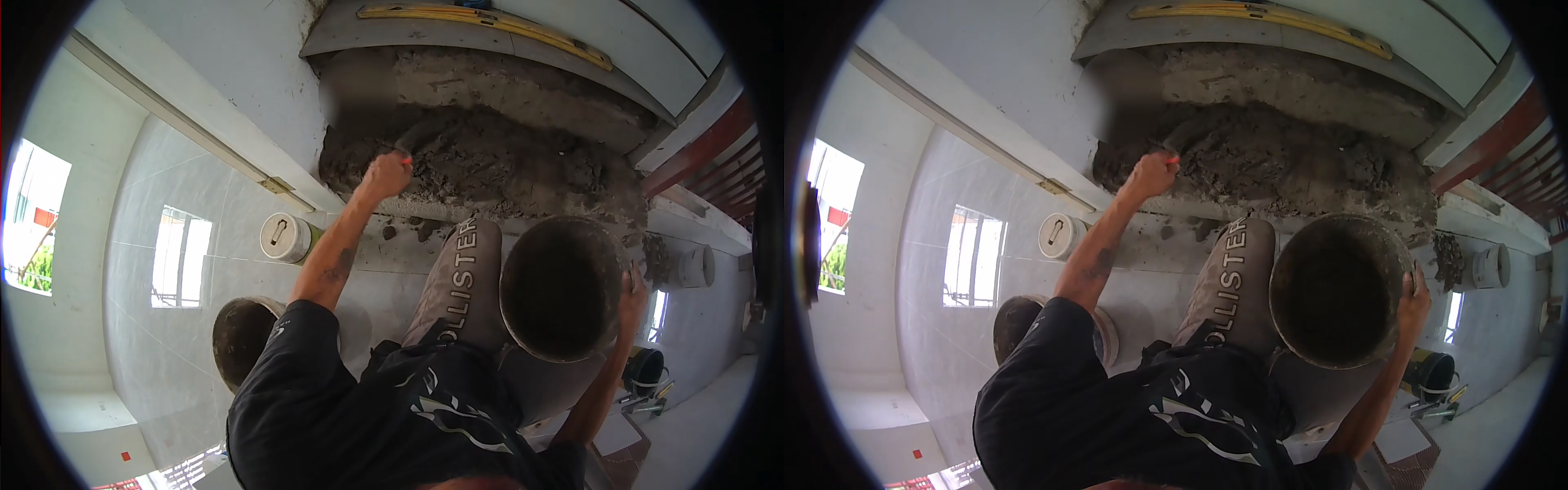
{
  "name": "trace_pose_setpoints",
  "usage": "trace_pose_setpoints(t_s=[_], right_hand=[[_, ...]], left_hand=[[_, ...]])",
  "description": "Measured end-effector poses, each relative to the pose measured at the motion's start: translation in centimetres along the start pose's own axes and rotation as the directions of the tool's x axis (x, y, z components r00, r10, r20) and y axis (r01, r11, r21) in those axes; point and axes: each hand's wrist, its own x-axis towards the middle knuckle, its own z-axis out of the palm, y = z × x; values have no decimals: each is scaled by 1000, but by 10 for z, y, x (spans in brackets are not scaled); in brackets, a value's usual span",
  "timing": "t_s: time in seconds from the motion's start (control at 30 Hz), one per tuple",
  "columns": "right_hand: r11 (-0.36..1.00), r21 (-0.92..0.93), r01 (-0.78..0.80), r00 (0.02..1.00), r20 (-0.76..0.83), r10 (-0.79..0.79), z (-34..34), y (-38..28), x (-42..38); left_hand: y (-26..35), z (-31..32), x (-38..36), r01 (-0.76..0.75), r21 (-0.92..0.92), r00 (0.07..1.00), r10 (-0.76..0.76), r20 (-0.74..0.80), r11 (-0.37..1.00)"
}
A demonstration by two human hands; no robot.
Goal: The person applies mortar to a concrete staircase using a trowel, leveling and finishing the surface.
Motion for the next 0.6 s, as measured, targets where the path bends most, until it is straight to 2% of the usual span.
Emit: trace_pose_setpoints(t_s=[0.07,0.17,0.27,0.37,0.4,0.47,0.6], right_hand=[[1000,-6,16,1000,-8,-16,1,7,2],[1000,-6,23,1000,-6,-23,-3,20,1],[1000,-7,27,1000,16,-27,-3,34,1],[999,-47,25,1000,-5,-25,-8,60,-2],[996,-73,43,999,-17,-44,-5,67,-2],[997,-47,53,998,-21,-54,-5,80,-5],[999,40,12,1000,-19,-11,-13,110,-13]], left_hand=[[10,10,-12,-71,85,996,66,67,994],[18,5,-18,-99,-26,992,100,72,995],[14,6,-27,-158,45,984,154,84,986],[17,-7,-35,-214,-26,971,215,104,977],[14,-6,-37,-202,-20,974,203,102,979],[15,-2,-35,-110,105,991,100,90,988],[22,-5,-54,-169,84,975,154,162,982]])
